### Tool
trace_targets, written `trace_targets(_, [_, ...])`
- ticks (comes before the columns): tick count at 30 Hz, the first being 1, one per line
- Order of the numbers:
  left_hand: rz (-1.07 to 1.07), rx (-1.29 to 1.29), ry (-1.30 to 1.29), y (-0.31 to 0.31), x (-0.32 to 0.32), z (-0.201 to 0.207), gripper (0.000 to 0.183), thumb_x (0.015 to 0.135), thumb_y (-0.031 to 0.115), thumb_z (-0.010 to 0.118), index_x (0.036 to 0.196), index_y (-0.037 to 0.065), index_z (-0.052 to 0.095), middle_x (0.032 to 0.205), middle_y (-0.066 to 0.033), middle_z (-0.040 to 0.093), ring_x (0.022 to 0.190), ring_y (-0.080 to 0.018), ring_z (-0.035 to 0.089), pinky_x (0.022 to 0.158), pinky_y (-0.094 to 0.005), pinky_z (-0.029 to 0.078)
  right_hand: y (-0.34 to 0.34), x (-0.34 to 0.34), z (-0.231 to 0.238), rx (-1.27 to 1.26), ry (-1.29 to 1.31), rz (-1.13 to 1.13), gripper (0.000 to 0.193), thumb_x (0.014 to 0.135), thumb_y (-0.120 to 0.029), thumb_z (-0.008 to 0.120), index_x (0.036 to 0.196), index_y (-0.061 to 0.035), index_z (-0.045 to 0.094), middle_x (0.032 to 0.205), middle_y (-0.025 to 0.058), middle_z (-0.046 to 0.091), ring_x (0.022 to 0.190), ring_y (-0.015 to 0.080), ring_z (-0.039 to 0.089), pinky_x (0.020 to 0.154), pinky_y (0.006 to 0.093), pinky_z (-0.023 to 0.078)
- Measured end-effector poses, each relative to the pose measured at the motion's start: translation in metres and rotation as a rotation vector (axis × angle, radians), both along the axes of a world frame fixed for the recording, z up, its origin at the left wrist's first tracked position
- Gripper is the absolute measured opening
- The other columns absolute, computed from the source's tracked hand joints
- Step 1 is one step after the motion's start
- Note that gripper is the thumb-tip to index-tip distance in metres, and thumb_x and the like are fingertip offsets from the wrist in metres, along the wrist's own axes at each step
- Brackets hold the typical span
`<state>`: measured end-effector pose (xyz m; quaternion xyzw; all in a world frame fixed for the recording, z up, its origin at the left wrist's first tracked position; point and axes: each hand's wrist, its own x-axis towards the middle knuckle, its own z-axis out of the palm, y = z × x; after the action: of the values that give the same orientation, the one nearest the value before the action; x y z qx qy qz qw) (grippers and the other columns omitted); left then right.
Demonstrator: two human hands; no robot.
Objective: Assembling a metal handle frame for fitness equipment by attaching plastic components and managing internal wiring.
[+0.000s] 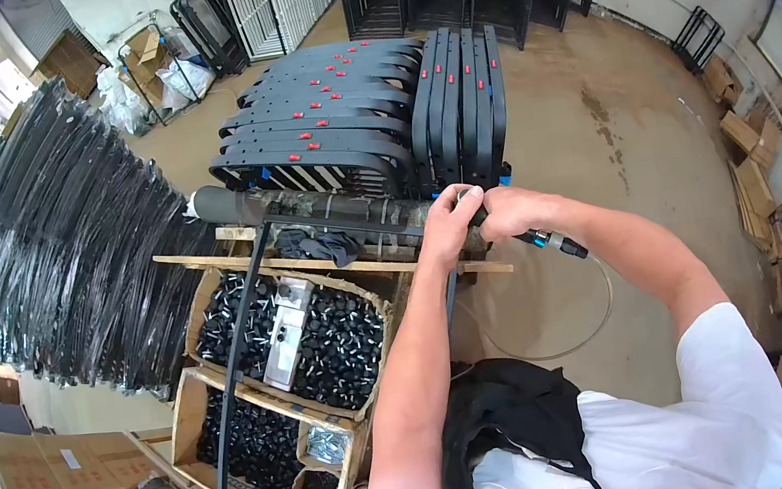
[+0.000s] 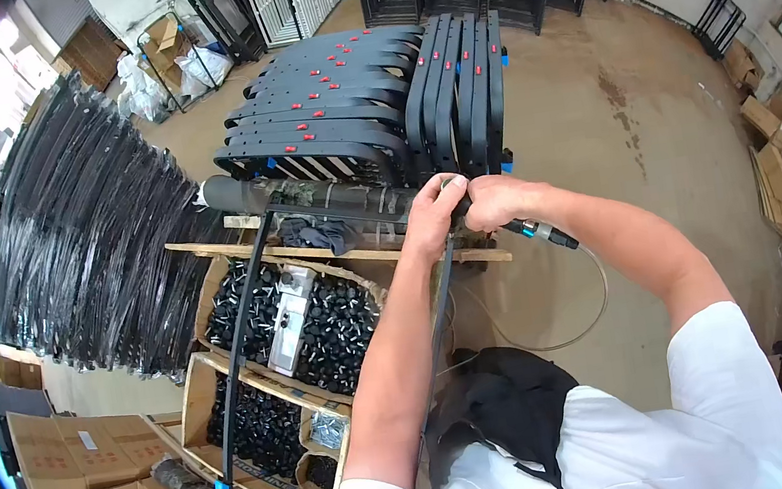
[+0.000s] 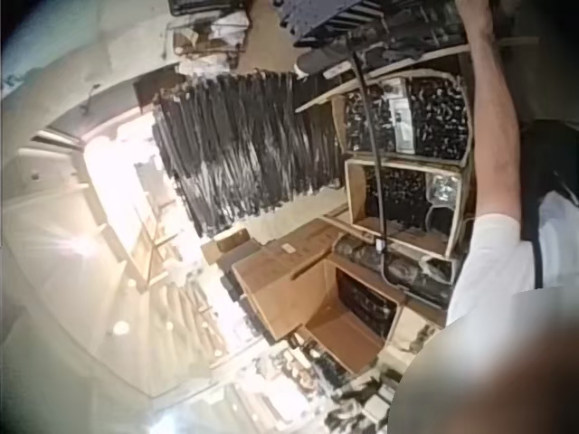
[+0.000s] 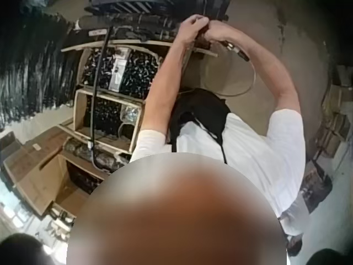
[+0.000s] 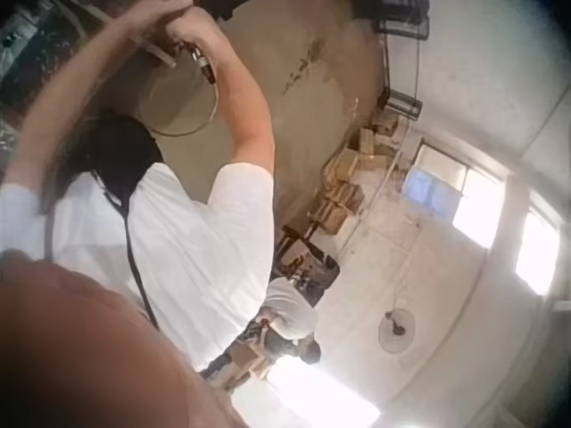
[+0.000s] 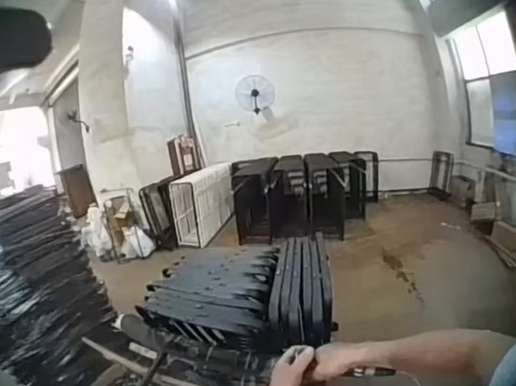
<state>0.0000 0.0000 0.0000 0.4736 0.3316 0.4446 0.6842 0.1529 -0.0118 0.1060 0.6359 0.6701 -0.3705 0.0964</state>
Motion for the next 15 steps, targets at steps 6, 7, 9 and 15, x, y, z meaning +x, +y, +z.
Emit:
trace_targets(6, [0.221,0.107,-0.079,0.014,-0.063,0.036,0.018,0.103,0.024,0.073,0.105,0.006,0.075,0.088,0.0067,0.062,0.081,-0.0046,0.052,0.071,-0.0257,0.045,0.015,-0.076,0.054,0.129,0.009,0.111,0.037,0.083,-0.029,0.064,0.088,0.0055,0.076,0.080,0.0178,0.078,0.077,0.0283,0.079,0.077,0.0445,0.061])
trace_targets(7, [0.255,0.103,-0.098,0.020,-0.080,0.038,0.019,0.102,0.024,0.073,0.105,0.006,0.074,0.088,0.0069,0.062,0.082,-0.0046,0.053,0.072,-0.0251,0.045,0.029,-0.091,0.052,0.131,-0.042,0.184,0.037,0.085,-0.030,0.062,0.084,0.0045,0.076,0.073,0.0158,0.077,0.076,0.0288,0.080,0.080,0.0438,0.062])
trace_targets(9, [0.349,0.095,-0.015,0.034,-0.118,0.041,0.020,0.102,0.025,0.073,0.105,0.005,0.074,0.089,0.0065,0.062,0.082,-0.0051,0.053,0.072,-0.0253,0.045,0.056,-0.126,0.044,0.151,-0.025,0.252,0.037,0.085,-0.030,0.063,0.081,0.0035,0.076,0.069,0.0154,0.075,0.074,0.0287,0.079,0.080,0.0433,0.062])
trace_targets(15, [0.564,0.034,-0.001,0.091,-0.242,0.030,0.026,0.104,0.030,0.071,0.107,0.005,0.074,0.095,0.0018,0.069,0.088,-0.0095,0.060,0.081,-0.0288,0.049,0.148,-0.240,0.005,0.162,0.170,0.426,0.035,0.086,-0.031,0.066,0.078,0.0021,0.069,0.072,0.0135,0.074,0.060,0.0260,0.073,0.067,0.0414,0.060])
